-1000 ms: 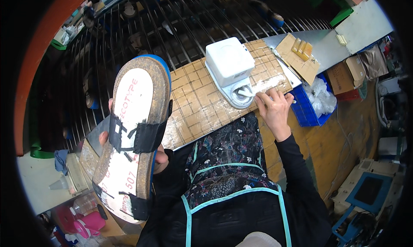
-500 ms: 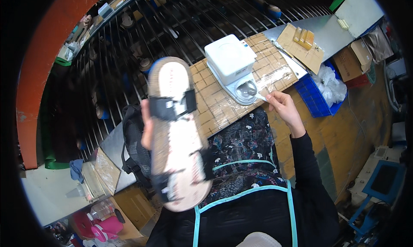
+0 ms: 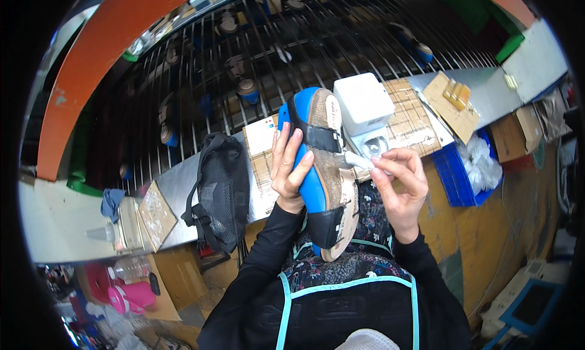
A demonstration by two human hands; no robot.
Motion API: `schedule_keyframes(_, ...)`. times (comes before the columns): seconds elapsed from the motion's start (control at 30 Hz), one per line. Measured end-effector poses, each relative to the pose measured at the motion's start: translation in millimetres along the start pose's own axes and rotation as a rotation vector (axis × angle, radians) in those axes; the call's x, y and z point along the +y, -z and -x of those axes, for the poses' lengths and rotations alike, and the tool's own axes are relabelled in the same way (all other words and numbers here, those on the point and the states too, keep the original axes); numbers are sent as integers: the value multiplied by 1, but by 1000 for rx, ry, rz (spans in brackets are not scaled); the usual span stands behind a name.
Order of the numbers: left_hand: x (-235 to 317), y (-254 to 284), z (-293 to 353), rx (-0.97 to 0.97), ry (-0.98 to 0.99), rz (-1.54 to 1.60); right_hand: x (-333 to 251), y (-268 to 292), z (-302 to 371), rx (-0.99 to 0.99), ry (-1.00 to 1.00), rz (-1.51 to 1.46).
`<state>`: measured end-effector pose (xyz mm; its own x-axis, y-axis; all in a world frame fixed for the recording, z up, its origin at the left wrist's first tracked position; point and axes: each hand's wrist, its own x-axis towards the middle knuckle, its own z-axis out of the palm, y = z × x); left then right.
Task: The person cleans a blue and beige shoe using a small brush and a white cleaning solution. They repeatedly apply the solution and scrub the shoe's surface, then place the shoe on a rack and retrieve another shoe to continue the process.
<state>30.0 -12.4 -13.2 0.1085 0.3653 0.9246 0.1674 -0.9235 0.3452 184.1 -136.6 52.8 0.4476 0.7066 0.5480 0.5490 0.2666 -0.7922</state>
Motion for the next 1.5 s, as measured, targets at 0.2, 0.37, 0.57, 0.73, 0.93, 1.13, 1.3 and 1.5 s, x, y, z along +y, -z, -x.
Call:
schedule_keyframes(0.2,5,7,11,24,3,-24,7,-20,4,-58,-21,-110)
schedule_keyframes(0.37,7,13,13,-15,-13,-17,5,-26,-4,-18,-33,-2)
schedule_keyframes(0.57,10,17,10,-55,-50,-68,4,-28,-27,37,65,125)
schedule_keyframes(0.73,9,21,6,-64,-74,-68,6,-26,-40,103,213,252)
schedule_keyframes(0.93,6,26,1,-91,-118,-111,5,-16,-43,-8,306,280)
schedule_keyframes(1.13,5,28,-2,-123,-111,-133,1,-7,-40,-117,330,343)
schedule_keyframes(1.3,3,28,-6,-135,-98,-137,2,-6,-39,-132,366,379)
schedule_keyframes(1.5,3,27,-8,-143,-66,-106,4,-6,-38,-146,389,396)
